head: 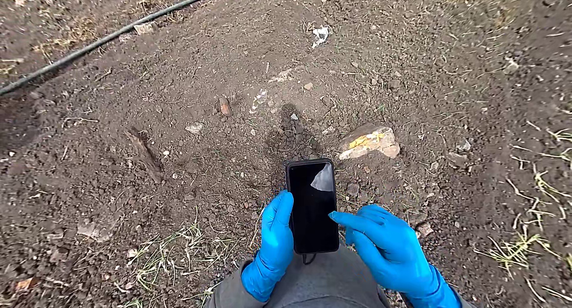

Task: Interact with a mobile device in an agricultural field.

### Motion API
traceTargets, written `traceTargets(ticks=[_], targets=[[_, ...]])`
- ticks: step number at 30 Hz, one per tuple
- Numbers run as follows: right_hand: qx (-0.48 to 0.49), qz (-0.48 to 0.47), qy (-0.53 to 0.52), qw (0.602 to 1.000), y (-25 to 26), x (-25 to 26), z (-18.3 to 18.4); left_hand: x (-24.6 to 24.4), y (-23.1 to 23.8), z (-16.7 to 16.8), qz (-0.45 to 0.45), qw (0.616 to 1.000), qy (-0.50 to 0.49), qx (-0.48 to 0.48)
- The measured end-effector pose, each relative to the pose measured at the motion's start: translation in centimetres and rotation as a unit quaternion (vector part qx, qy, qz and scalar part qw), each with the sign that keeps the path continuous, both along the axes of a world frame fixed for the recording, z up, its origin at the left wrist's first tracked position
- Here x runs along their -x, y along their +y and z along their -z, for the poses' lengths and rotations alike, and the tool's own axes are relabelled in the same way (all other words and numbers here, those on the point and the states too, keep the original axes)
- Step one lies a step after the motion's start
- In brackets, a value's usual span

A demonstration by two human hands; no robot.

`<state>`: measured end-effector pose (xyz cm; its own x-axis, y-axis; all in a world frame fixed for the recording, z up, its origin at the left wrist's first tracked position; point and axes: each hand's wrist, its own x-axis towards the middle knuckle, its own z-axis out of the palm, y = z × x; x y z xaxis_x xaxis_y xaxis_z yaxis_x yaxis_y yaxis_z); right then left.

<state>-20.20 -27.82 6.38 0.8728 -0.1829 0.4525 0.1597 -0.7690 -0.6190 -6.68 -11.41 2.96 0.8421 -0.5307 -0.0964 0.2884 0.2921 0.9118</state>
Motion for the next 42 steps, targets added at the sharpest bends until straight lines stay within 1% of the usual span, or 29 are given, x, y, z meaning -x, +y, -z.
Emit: traceTargets(ticks=[15, 31, 37, 42], targets=[[-0.039, 0.01, -0.004, 0.999, 0.14, -0.1, -0.37, 0.06, -0.02, -0.07, -0.004, 1.0, -0.004, 0.013], [-0.03, 0.002, -0.003, 1.0, -0.07, -0.25, -0.73, 0.02, -0.17, -0.19, 0.003, 1.0, -0.006, 0.005], [0.018, -0.011, -0.003, 1.0, 0.19, -0.24, -0.7, 0.04, -0.24, -0.27, -0.006, 1.0, 0.009, 0.009], [0.093, -0.048, 0.018, 0.994, 0.48, 0.06, -0.46, 0.05, -0.31, -0.24, -0.026, 0.999, 0.02, -0.003]])
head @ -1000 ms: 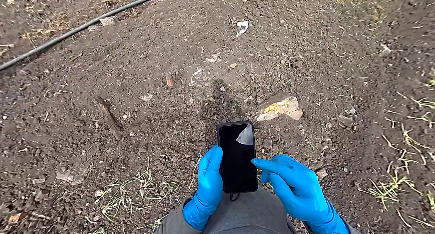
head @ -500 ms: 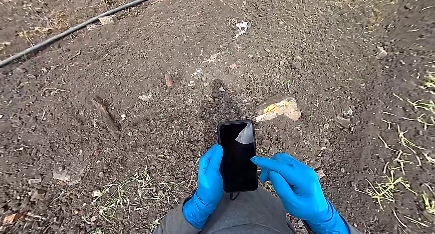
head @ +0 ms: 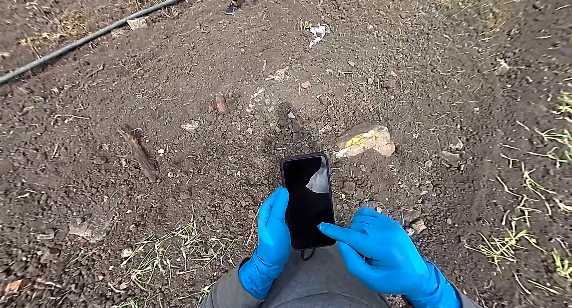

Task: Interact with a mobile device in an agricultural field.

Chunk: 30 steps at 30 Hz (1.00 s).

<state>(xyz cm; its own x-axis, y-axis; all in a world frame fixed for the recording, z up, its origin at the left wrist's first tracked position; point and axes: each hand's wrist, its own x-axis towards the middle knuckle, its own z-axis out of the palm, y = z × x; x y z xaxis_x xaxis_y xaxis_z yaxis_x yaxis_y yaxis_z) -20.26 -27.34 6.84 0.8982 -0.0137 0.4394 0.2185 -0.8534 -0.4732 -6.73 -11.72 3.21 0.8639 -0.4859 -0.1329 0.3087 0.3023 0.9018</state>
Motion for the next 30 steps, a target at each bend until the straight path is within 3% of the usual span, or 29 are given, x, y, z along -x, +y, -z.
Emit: traceTargets(ticks=[9, 19, 30], targets=[[0.06, -0.047, 0.039, 0.996, 1.3, -0.1, 0.7, 0.1, 0.0, 0.2, 0.003, 1.0, 0.0, 0.0], [-0.013, 0.033, -0.007, 0.999, 0.0, 0.3, 0.3, 0.2, 0.1, 0.1, -0.005, 1.0, 0.008, -0.003], [-0.041, 0.042, -0.017, 0.998, 0.0, 0.4, -0.1, 0.5, 0.2, 0.3, 0.004, 1.0, -0.018, 0.005]])
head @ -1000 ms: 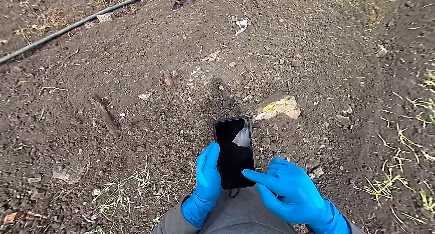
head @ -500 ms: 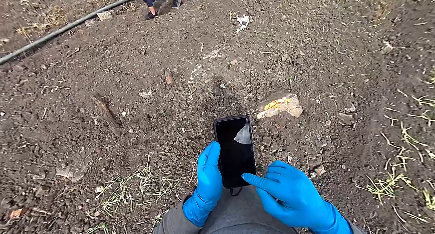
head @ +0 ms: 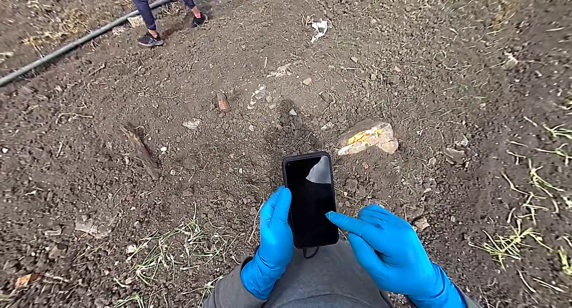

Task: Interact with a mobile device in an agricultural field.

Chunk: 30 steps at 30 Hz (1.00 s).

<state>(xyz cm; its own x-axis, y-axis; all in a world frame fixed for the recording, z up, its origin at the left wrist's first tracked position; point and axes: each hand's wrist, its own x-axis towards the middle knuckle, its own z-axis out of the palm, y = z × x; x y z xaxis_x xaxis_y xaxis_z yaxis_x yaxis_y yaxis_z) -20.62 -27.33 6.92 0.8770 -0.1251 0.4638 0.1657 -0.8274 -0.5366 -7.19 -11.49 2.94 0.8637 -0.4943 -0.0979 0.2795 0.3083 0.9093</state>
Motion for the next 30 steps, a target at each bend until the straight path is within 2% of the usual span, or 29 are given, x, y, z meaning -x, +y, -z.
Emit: traceTargets(ticks=[15, 30], targets=[[-0.026, 0.02, 0.007, 0.999, -0.2, -0.1, -0.2, 0.7, 0.2, 0.0, 0.017, 1.0, -0.009, 0.003], [0.017, 0.023, 0.019, 0.999, -0.3, -1.6, -1.5, 1.1, -0.1, 0.0, 0.032, 0.999, -0.04, 0.005]])
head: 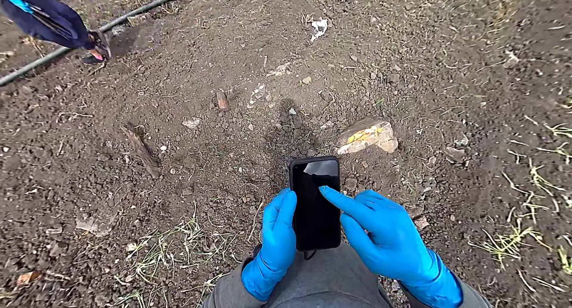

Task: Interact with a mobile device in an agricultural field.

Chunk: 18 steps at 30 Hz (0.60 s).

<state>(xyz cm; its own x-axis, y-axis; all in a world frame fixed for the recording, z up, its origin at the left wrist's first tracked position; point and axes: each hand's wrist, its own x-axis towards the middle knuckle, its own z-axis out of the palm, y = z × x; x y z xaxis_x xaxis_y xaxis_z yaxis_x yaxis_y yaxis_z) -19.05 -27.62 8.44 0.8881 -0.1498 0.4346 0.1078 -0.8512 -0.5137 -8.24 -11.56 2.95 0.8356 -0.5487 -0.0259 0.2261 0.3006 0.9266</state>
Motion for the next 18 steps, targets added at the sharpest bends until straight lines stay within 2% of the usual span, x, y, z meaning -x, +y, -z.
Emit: traceTargets(ticks=[8, 18], targets=[[0.057, -0.116, 0.045, 0.991, 1.3, 1.1, 0.6, -0.4, -0.1, -0.2, -0.044, 0.997, 0.063, -0.03], [0.111, -0.132, 0.079, 0.982, 2.8, 1.3, 1.2, -0.4, -0.3, -0.2, -0.049, 0.995, 0.055, -0.062]])
